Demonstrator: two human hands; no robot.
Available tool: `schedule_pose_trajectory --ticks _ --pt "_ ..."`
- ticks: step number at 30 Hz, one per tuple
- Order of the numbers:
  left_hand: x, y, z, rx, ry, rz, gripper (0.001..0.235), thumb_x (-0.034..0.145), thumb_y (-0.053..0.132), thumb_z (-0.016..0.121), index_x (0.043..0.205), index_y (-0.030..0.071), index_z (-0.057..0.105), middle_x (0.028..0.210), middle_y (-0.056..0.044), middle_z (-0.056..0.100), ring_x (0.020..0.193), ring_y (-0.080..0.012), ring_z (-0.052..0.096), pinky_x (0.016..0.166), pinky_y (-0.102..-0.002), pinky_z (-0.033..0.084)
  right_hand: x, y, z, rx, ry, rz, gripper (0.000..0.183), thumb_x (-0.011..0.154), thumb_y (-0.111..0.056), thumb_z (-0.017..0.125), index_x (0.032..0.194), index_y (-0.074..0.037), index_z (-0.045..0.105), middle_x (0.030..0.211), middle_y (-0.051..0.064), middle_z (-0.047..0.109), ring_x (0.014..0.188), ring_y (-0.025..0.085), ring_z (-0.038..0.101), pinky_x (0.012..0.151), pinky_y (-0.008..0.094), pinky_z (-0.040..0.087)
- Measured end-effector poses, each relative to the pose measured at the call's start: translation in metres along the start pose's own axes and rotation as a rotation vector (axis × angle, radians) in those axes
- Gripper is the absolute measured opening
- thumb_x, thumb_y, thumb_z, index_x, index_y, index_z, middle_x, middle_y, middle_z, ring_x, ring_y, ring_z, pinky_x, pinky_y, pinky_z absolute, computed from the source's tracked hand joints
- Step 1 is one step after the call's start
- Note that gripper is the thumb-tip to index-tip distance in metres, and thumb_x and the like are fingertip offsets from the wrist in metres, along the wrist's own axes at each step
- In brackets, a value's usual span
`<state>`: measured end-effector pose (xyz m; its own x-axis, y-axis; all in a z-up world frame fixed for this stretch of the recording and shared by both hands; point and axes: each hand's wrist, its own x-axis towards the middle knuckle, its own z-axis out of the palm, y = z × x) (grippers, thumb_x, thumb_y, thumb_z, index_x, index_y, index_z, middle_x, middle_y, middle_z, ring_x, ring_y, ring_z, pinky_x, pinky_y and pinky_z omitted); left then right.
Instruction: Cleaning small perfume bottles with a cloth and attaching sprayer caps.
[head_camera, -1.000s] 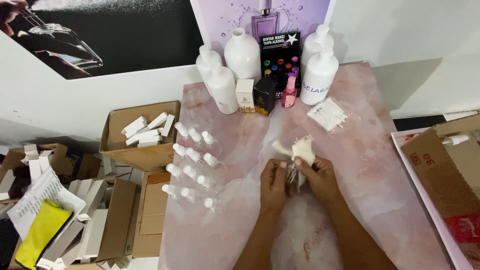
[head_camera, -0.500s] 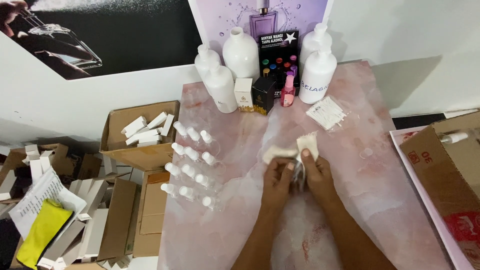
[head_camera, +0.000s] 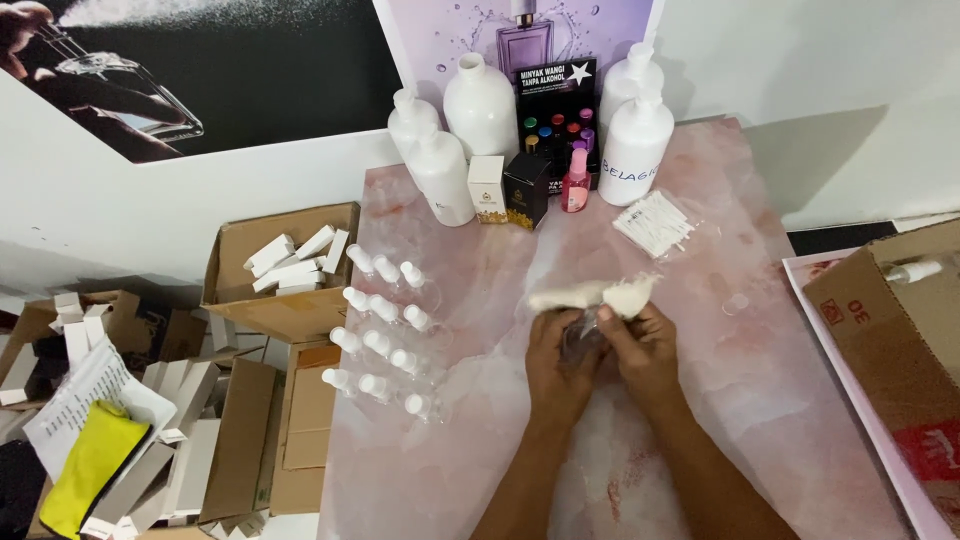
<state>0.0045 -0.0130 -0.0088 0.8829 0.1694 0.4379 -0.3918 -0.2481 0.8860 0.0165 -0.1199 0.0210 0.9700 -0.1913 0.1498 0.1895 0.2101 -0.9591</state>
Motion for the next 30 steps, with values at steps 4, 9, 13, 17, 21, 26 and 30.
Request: schedule_pose_trajectory --ticks 4,9,13,17,21,26,30 --pt "-0.001 0.005 0.000 -0.081 -0.041 -0.014 0.036 0.088 0.001 0.077 0.122 -0.001 0.065 0.107 -0.019 0.067 0.104 -0.0356 0.067 0.096 -0.047 0.053 0.006 0.033 -0.016 0.061 0.014 0.048 0.018 0.100 -0.021 0.070 0.098 -0.003 0.069 0.075 0.004 0.066 0.064 0.010 0.061 0.062 0.027 0.057" --pt "-0.005 -0.002 -0.007 -0.323 -0.191 -0.386 0.026 0.106 0.027 0.051 0.115 0.007 0.066 0.093 -0.008 0.066 0.085 -0.0175 0.061 0.082 -0.035 0.053 0.003 0.042 -0.018 0.034 -0.018 0.051 0.020 0.108 -0.021 0.060 0.097 -0.009 0.071 0.084 0.000 0.061 0.078 0.009 0.053 0.079 0.028 0.052" --pt "-0.002 -0.022 -0.006 -0.807 -0.171 -0.779 0.047 0.105 0.045 0.048 0.101 0.003 0.068 0.079 -0.015 0.069 0.057 -0.0231 0.061 0.051 -0.030 0.044 -0.002 0.009 -0.005 0.101 -0.095 0.071 0.023 0.106 -0.018 0.061 0.093 -0.005 0.074 0.082 0.004 0.066 0.079 0.012 0.055 0.083 0.034 0.053" --pt "0.010 -0.007 -0.019 -1.043 -0.080 -1.049 0.051 0.094 0.057 0.058 0.101 0.008 0.071 0.066 -0.009 0.059 0.044 -0.0166 0.044 0.042 -0.026 0.028 -0.004 -0.023 -0.002 0.224 -0.272 0.167 0.053 0.104 -0.042 0.043 0.117 -0.001 0.075 0.109 0.012 0.074 0.102 0.020 0.061 0.105 0.049 0.043" --pt "0.005 -0.010 -0.016 -1.078 -0.181 -1.094 0.049 0.097 0.060 0.054 0.093 0.012 0.064 0.060 -0.006 0.056 0.035 -0.0108 0.034 0.035 -0.020 0.025 0.005 0.035 -0.021 0.195 -0.077 0.199 0.027 0.101 -0.016 0.063 0.117 0.004 0.069 0.101 0.019 0.076 0.090 0.022 0.068 0.096 0.044 0.053" --pt "0.012 0.019 -0.025 -1.020 -0.283 -1.165 0.052 0.094 0.066 0.062 0.081 0.016 0.059 0.055 -0.003 0.053 0.032 -0.0076 0.028 0.033 -0.019 0.020 -0.004 0.027 -0.004 0.358 -0.088 0.163 0.035 0.095 -0.014 0.065 0.127 -0.003 0.059 0.111 0.013 0.073 0.095 0.020 0.069 0.096 0.043 0.055" --pt "0.015 0.044 -0.025 -0.948 -0.382 -1.243 0.055 0.094 0.070 0.063 0.077 0.017 0.057 0.054 -0.002 0.055 0.032 -0.0079 0.030 0.036 -0.021 0.021 -0.002 0.060 -0.021 0.421 -0.036 0.231 0.025 0.103 -0.024 0.059 0.110 0.000 0.062 0.084 0.010 0.073 0.072 0.015 0.070 0.076 0.029 0.058"
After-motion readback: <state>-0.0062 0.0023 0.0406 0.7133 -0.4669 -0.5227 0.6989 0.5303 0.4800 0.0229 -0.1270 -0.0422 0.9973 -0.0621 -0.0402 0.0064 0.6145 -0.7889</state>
